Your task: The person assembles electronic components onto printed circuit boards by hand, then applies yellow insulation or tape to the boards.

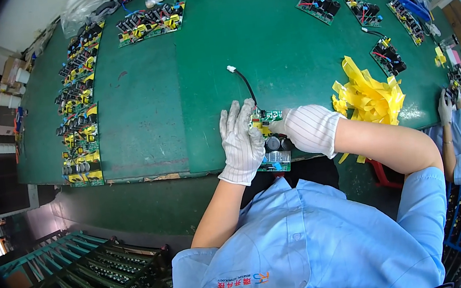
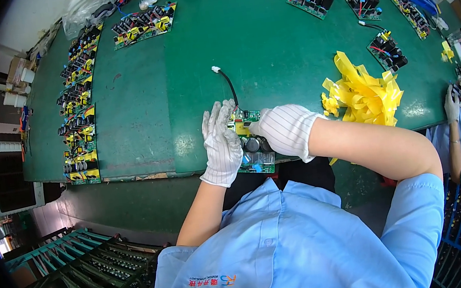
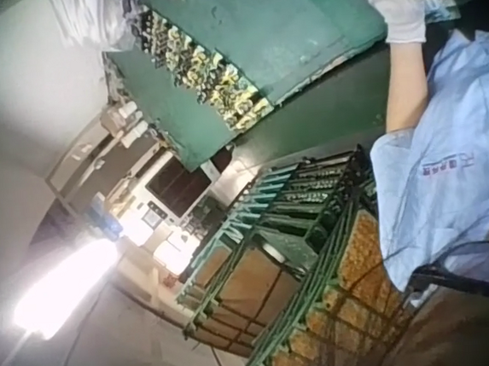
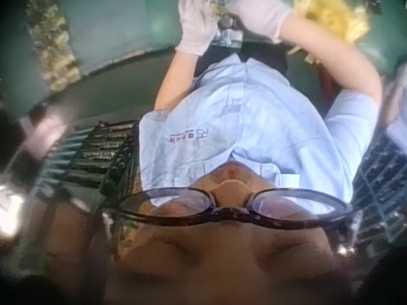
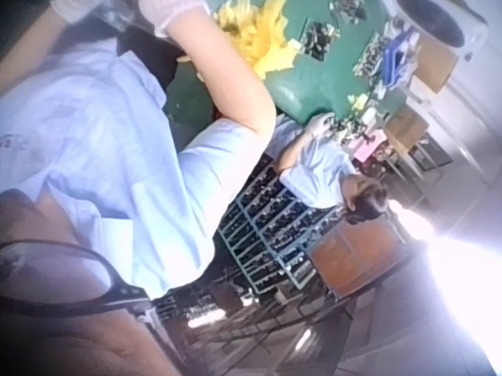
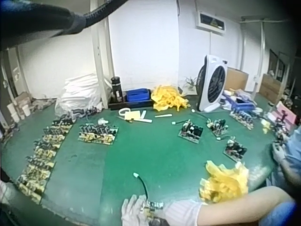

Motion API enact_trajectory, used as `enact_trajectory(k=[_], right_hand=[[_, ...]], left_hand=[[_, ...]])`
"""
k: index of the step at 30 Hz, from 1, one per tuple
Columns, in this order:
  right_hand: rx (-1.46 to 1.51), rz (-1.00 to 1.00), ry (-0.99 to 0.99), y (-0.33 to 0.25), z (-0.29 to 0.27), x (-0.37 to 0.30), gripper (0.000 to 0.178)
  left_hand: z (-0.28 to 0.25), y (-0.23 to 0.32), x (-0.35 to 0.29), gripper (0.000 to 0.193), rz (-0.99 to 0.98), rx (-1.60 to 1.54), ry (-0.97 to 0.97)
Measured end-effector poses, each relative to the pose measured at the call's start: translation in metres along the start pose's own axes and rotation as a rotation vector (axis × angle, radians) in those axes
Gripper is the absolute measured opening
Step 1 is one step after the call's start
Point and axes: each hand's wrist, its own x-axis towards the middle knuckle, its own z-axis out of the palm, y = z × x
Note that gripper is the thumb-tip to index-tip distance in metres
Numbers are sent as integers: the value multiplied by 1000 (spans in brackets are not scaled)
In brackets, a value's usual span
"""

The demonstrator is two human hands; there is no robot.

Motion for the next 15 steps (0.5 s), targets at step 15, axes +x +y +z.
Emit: enact_trajectory(k=[15], right_hand=[[4, 92, 229, 5, -40, -85, 42]], left_hand=[[-3, -2, 0, 73, -3, -114, 97]])
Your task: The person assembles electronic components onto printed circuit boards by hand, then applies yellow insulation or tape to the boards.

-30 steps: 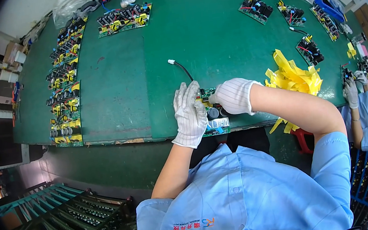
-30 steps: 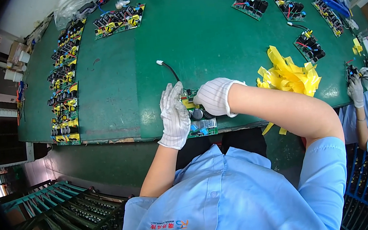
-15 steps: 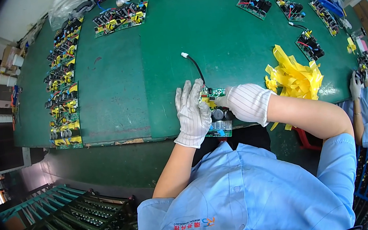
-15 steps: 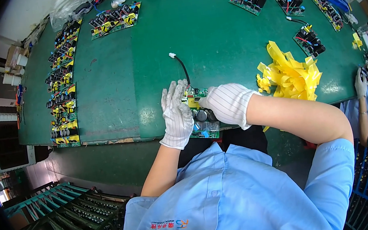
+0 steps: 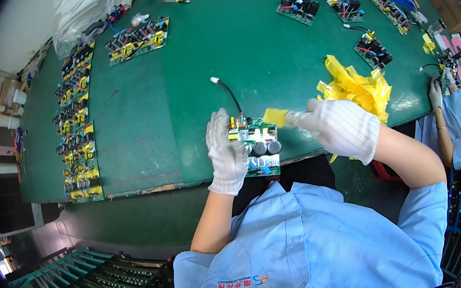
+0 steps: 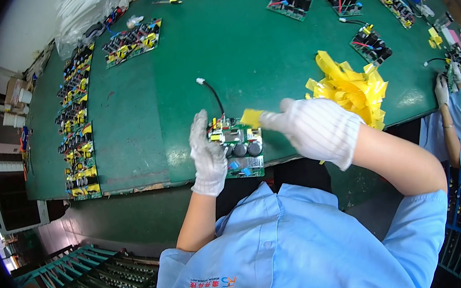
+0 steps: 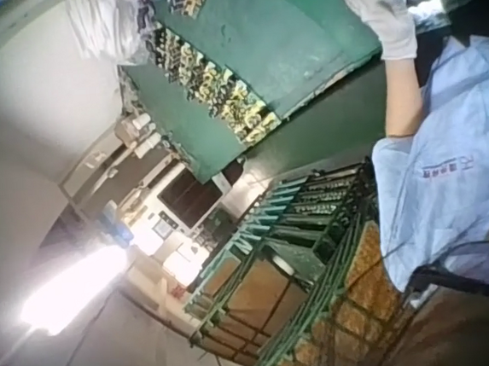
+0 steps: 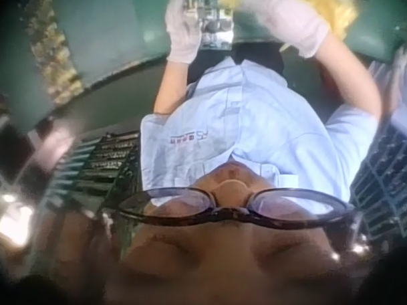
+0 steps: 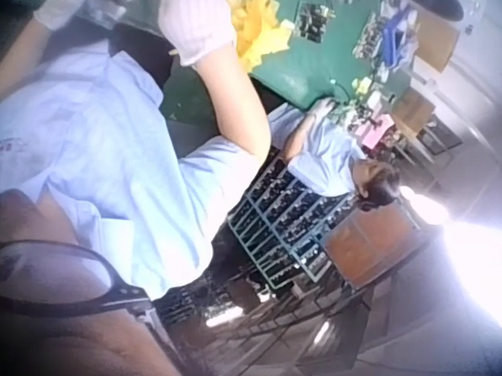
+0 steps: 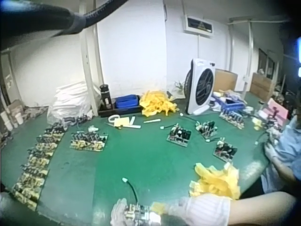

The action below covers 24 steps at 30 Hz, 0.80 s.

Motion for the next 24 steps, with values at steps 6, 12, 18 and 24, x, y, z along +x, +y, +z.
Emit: enact_trajectory(k=[6, 12, 18, 24], right_hand=[[-226, 422, 512, 70, 11, -88, 47], [-199, 731, 547, 115, 65, -134, 44], [64, 621, 621, 139, 89, -144, 39], [167, 561, 583, 143, 82, -153, 51]], left_hand=[[-28, 39, 15, 47, 195, 100, -366], [-32, 49, 39, 47, 181, 332, -749], [-33, 68, 54, 41, 80, 603, -928], [-32, 71, 58, 45, 54, 676, -1031]])
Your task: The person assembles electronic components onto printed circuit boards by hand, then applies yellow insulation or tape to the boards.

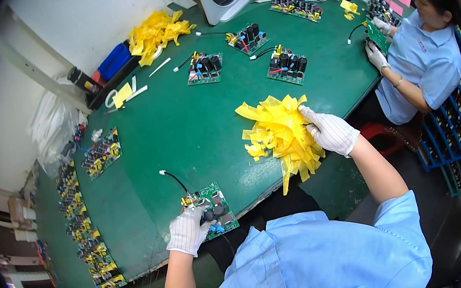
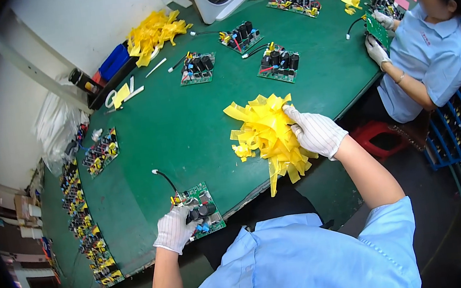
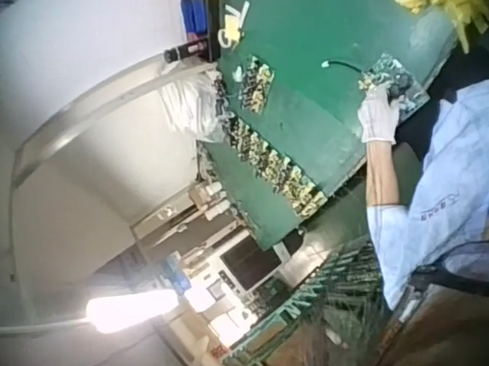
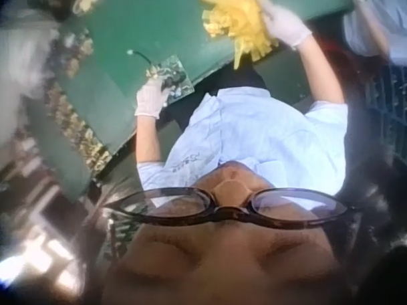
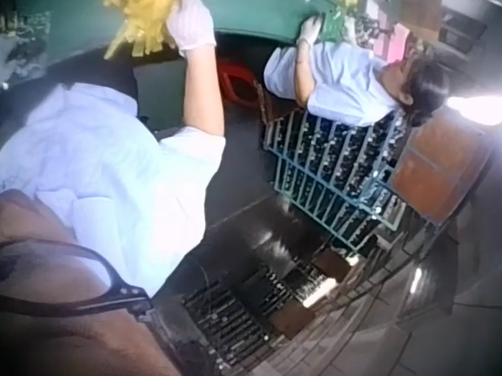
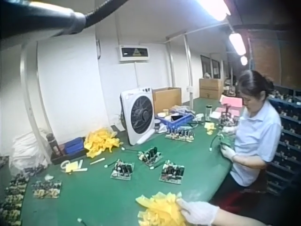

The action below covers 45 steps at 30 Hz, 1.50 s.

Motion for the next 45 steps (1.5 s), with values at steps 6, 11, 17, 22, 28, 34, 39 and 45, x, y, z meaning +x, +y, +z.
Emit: enact_trajectory(k=[6, 11, 17, 22, 28, 34, 39, 45], right_hand=[[-95, 95, -26, -18, -11, -5, 49], [-152, 69, -82, -9, -8, -10, 44], [-150, -4, -269, -7, -23, -2, 61], [-197, 15, -417, -4, -37, -13, 74], [-18, -17, -160, 33, -32, -48, 74], [312, 79, 219, 78, 25, -120, 70], [429, 250, 322, 85, 64, -199, 60], [545, 491, 255, 67, 94, -275, 51]], left_hand=[[4, -9, 4, 45, -5, 61, -106], [4, -9, 3, 45, -3, 8, -66], [7, -11, -2, 43, 12, -18, -34], [21, -21, 6, 41, 14, -30, -12], [-42, 17, 10, 26, -138, -1243, 268], [-134, 123, 116, 45, 365, -637, 378], [-158, 273, 204, 29, 537, -75, 296], [-80, 383, 308, 34, 681, 112, 229]])
